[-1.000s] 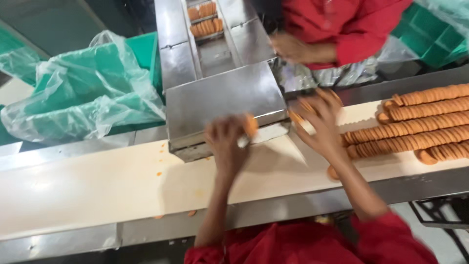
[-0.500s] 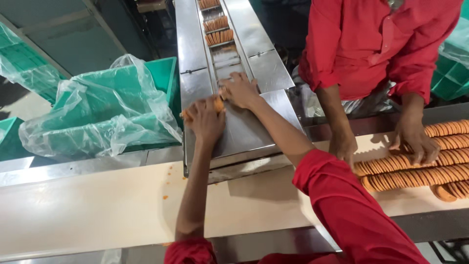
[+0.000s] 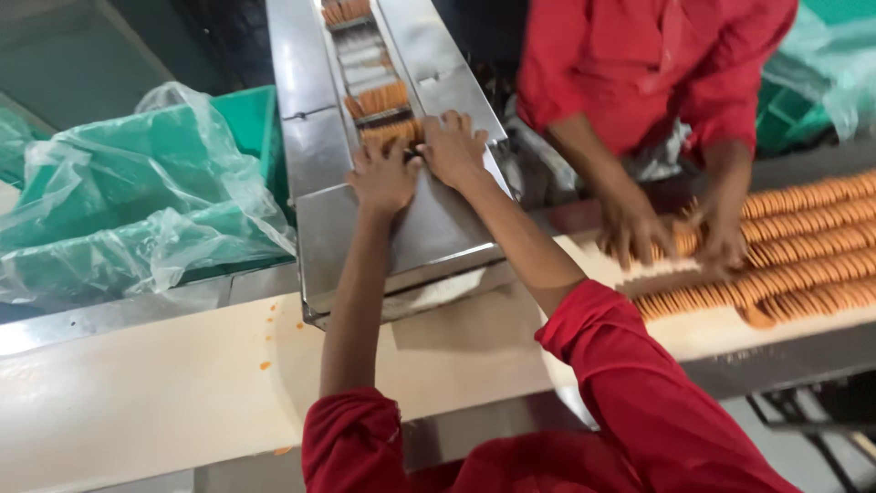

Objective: The person aligns stacks of biscuits on a conveyor belt and feeds them into the intake of a packaging machine.

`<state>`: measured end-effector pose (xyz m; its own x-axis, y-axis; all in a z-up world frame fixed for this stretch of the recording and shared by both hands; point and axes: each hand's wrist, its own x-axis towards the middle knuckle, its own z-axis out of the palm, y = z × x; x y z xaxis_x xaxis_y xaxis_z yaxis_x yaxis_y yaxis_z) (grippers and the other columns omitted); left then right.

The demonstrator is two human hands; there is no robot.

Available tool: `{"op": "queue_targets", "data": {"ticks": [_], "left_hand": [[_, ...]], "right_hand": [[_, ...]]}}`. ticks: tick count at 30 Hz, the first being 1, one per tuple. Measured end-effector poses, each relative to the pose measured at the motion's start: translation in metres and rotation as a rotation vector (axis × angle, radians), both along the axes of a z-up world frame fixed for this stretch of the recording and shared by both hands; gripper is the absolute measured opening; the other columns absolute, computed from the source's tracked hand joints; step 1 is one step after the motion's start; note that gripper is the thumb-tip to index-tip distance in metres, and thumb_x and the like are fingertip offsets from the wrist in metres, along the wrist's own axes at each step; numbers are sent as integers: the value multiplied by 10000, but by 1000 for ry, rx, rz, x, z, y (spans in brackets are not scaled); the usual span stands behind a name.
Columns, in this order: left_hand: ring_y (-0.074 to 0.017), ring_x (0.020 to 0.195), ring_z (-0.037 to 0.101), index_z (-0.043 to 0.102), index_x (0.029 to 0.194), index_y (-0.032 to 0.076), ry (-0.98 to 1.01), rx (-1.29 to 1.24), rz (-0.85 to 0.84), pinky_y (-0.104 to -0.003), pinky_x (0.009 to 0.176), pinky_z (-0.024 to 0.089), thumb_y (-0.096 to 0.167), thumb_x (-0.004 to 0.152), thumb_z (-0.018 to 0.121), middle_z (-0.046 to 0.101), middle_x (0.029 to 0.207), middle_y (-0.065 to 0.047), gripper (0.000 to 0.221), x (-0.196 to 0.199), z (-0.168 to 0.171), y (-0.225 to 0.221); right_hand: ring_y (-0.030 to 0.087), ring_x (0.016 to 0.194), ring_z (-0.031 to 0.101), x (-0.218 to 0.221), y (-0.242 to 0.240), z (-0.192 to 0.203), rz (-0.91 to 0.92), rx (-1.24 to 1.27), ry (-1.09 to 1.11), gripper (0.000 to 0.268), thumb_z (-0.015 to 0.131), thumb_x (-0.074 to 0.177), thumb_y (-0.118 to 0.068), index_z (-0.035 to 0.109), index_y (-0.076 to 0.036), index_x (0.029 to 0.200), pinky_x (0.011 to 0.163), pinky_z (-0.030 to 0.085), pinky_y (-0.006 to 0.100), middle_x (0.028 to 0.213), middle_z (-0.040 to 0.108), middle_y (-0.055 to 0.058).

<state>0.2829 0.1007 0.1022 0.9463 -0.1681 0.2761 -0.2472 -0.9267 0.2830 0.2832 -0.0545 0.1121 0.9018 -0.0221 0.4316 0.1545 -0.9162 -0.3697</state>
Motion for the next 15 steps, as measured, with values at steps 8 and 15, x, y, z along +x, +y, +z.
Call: {"op": "queue_targets", "data": {"ticks": [8, 15], "left_hand": [[-347, 1428, 417, 532, 1479, 202, -220, -17, -312, -626, 1168, 304, 331, 1050, 559, 475, 1549, -127, 448, -155, 16, -4], [-366, 1345, 425, 557, 1431, 191, -123, -194, -527, -552, 979, 406, 239, 808, 693, 520, 1431, -135, 640, -286, -70, -106]], "right_hand": [[350, 1465, 355, -177, -28, -15, 106, -273, -101, 455, 580, 1013, -350, 578, -132, 1413, 1143, 293, 680, 1533, 422, 131], [352, 1475, 380, -323, -134, -114, -10, -89, -42, 524, 725, 806, -204, 600, -197, 1314, 1155, 321, 659, 1546, 456, 68]]}}
